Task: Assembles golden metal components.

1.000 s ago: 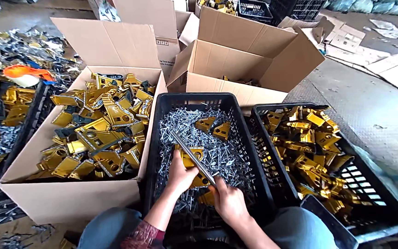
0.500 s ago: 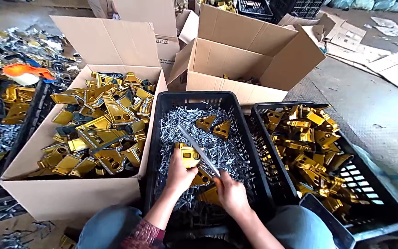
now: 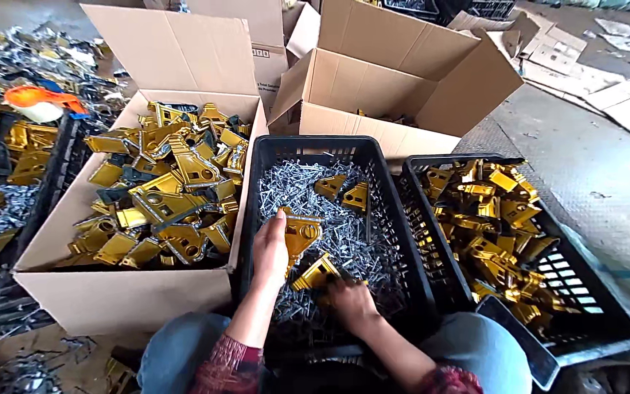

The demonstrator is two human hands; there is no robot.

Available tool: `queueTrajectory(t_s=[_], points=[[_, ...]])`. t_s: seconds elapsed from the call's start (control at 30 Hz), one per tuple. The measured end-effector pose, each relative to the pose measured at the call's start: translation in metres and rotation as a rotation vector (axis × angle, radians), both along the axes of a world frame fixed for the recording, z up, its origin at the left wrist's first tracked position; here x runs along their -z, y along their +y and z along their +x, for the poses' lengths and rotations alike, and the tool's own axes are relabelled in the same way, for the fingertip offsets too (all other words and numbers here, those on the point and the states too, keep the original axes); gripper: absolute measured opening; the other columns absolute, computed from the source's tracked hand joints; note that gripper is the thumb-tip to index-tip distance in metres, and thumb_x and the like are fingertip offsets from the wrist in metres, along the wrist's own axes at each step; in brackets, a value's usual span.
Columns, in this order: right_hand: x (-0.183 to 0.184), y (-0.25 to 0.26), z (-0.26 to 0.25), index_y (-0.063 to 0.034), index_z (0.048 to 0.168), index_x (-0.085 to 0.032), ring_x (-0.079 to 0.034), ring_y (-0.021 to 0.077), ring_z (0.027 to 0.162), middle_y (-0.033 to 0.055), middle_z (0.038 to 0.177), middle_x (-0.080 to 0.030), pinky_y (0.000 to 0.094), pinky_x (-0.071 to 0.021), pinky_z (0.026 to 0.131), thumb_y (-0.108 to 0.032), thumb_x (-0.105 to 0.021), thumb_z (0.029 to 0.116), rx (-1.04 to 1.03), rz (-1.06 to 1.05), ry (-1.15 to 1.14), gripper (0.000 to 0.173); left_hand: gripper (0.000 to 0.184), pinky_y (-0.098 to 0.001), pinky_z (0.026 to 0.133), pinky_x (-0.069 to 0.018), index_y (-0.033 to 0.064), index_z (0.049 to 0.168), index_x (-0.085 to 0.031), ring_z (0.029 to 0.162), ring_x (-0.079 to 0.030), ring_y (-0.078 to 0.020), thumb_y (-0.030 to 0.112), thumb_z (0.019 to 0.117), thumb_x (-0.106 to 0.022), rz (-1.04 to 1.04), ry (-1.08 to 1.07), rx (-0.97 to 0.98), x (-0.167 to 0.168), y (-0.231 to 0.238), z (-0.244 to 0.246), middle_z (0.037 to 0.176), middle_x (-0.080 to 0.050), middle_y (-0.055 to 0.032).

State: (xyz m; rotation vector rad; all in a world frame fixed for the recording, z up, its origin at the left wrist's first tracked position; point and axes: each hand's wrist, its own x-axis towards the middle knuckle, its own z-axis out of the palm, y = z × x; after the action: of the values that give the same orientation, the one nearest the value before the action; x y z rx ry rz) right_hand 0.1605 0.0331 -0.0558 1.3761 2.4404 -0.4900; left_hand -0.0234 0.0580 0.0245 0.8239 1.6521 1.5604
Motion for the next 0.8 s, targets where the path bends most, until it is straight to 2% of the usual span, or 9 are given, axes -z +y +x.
queueTrajectory(t_s=[0.1, 0.23, 0.37, 0.5, 0.57, 0.63, 0.7, 0.73, 0.8], points=[[-0.034, 0.01, -0.017, 0.0023, 0.119, -0.068, -0.068, 0.044, 0.104, 0.0239, 0.113, -0.07, 0.0604, -0.0518, 0.088, 0.001, -0.054, 0.0945, 0.007, 0.106, -0.008, 0.028, 0.038, -0.034, 0.092, -0.0507, 0.0049, 0.113, -0.068, 0.102, -0.063, -0.0086, 0.035, 0.109, -0.046, 0.059, -0.097, -0.032, -0.015, -0.003, -0.007, 0.105, -0.068, -0.0028], [-0.039, 0.026, -0.068, -0.0052, 0.145, -0.054, -0.061, 0.0508, 0.116, 0.0306, 0.121, -0.066, 0.0667, -0.043, 0.1, 0.009, -0.051, 0.0963, -0.146, -0.038, -0.161, 0.051, 0.044, -0.0374, 0.096, -0.0492, 0.0058, 0.123, -0.065, 0.111, -0.061, -0.013, 0.04, 0.1096, -0.041, 0.019, -0.234, -0.051, -0.025, -0.004, -0.009, 0.118, -0.066, -0.0063], [-0.011, 0.018, -0.103, 0.0101, 0.119, -0.064, -0.064, 0.0488, 0.111, 0.0306, 0.117, -0.067, 0.0638, -0.0494, 0.093, 0.005, -0.047, 0.0996, -0.193, -0.227, -0.32, 0.026, 0.051, -0.0439, 0.106, -0.0443, 0.0069, 0.137, -0.059, 0.126, -0.055, -0.0176, 0.044, 0.1103, -0.035, -0.036, -0.248, -0.144, -0.023, -0.002, -0.014, 0.137, -0.06, -0.0104], [-0.051, 0.041, -0.085, 0.0, 0.128, -0.063, -0.065, 0.0525, 0.109, 0.0307, 0.117, -0.067, 0.0694, -0.051, 0.086, -0.001, -0.056, 0.0976, -0.006, -0.196, -0.196, 0.031, 0.055, -0.0407, 0.103, -0.0492, 0.0062, 0.146, -0.049, 0.122, -0.059, -0.0177, 0.043, 0.1118, -0.027, 0.006, -0.27, -0.23, -0.017, 0.001, -0.026, 0.136, -0.058, -0.0126], [-0.071, 0.074, -0.052, -0.0113, 0.131, -0.066, -0.065, 0.0506, 0.11, 0.027, 0.118, -0.069, 0.073, -0.0495, 0.088, -0.023, -0.069, 0.0941, 0.149, -0.198, -0.022, 0.039, 0.053, -0.0394, 0.099, -0.0517, 0.0056, 0.146, -0.046, 0.117, -0.061, -0.0175, 0.041, 0.1125, -0.026, 0.056, -0.307, -0.209, -0.014, 0.003, -0.029, 0.132, -0.06, -0.0125], [-0.077, 0.103, -0.015, -0.0136, 0.13, -0.067, -0.071, 0.0348, 0.097, 0.017, 0.11, -0.073, 0.0597, -0.0558, 0.085, -0.033, -0.073, 0.0927, 0.289, -0.255, 0.256, 0.043, 0.049, -0.038, 0.095, -0.055, 0.0044, 0.146, -0.045, 0.113, -0.064, -0.0174, 0.037, 0.113, -0.027, 0.101, -0.334, -0.18, -0.01, 0.006, -0.026, 0.128, -0.063, -0.0123], [-0.076, 0.11, 0.005, -0.0069, 0.127, -0.065, -0.068, 0.014, 0.067, 0.0072, 0.094, -0.072, 0.0318, -0.0589, 0.061, -0.025, -0.069, 0.0983, 0.507, -0.396, 0.698, 0.034, 0.045, -0.0377, 0.094, -0.0566, 0.0031, 0.144, -0.045, 0.111, -0.065, -0.0178, 0.032, 0.113, -0.03, 0.115, -0.361, -0.142, -0.009, 0.009, -0.015, 0.127, -0.063, -0.013], [-0.078, 0.106, 0.004, -0.0032, 0.127, -0.061, -0.067, 0.0129, 0.062, 0.008, 0.09, -0.071, 0.0277, -0.0577, 0.055, -0.019, -0.065, 0.1012, 0.656, -0.513, 0.94, 0.03, 0.044, -0.0378, 0.096, -0.0554, 0.0031, 0.146, -0.043, 0.114, -0.063, -0.0174, 0.03, 0.1129, -0.031, 0.116, -0.383, -0.113, -0.008, 0.01, -0.009, 0.129, -0.061, -0.0129], [-0.082, 0.094, -0.005, -0.0009, 0.129, -0.053, -0.071, 0.0196, 0.07, 0.0126, 0.096, -0.071, 0.0339, -0.0621, 0.061, -0.017, -0.062, 0.1027, 0.783, -0.713, 1.285, 0.032, 0.047, -0.0373, 0.106, -0.0493, 0.0038, 0.152, -0.035, 0.127, -0.056, -0.016, 0.029, 0.1126, -0.029, 0.135, -0.422, -0.044, -0.005, 0.01, 0.004, 0.141, -0.053, -0.0129]])
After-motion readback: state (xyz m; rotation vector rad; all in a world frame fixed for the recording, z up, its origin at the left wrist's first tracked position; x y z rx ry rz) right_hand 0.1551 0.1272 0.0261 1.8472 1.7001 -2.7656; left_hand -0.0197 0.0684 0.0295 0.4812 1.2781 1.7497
